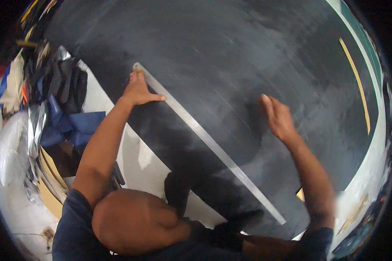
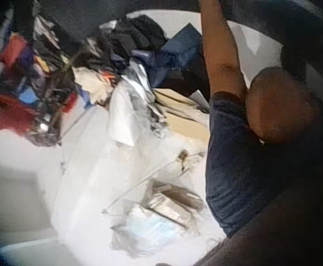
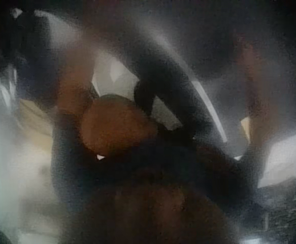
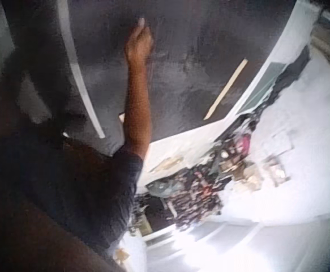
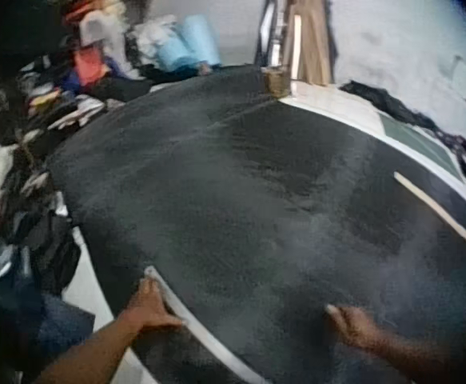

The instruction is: The person uses a metal ruler and a pencil to draw straight lines on a large black fabric laid on the floor. They repeatedly reposition the ruler and mark the fabric with a pencil.

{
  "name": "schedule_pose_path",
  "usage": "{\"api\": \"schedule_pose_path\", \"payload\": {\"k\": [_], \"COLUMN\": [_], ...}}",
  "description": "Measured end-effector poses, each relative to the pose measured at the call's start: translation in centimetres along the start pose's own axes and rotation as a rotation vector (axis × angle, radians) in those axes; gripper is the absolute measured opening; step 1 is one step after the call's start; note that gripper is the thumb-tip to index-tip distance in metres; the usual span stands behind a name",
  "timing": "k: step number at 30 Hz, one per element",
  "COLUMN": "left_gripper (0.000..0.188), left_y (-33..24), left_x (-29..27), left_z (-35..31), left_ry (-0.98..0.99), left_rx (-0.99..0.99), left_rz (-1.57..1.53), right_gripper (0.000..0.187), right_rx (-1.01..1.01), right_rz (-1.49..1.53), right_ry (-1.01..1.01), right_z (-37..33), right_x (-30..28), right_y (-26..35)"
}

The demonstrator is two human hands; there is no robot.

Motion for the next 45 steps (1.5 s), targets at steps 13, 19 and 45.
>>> {"api": "schedule_pose_path", "payload": {"k": [13,19,45], "left_gripper": [0.146,0.145,0.149], "left_y": [-0.9,-0.7,-0.9], "left_x": [-0.3,-0.2,-0.6], "left_z": [-0.8,-0.6,-0.8], "left_ry": [0.039,0.062,0.044], "left_rx": [-0.047,-0.046,-0.035], "left_rz": [-0.032,-0.020,-0.007], "right_gripper": [0.021,0.022,0.017], "right_rx": [-0.520,-0.555,-0.795], "right_rz": [0.319,0.149,-0.149], "right_ry": [-0.018,0.012,0.106], "right_z": [15.4,15.9,2.8], "right_x": [24.6,26.0,19.5], "right_y": [24.4,26.2,15.8]}}
Point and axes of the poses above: each hand's wrist, its own z-axis towards the middle knuckle, its own x-axis out of the palm, y = z × x, the point moved 5 cm from there along z, towards the middle knuckle, and after that the axes turned 2 degrees about -y, right-handed, at the moved point
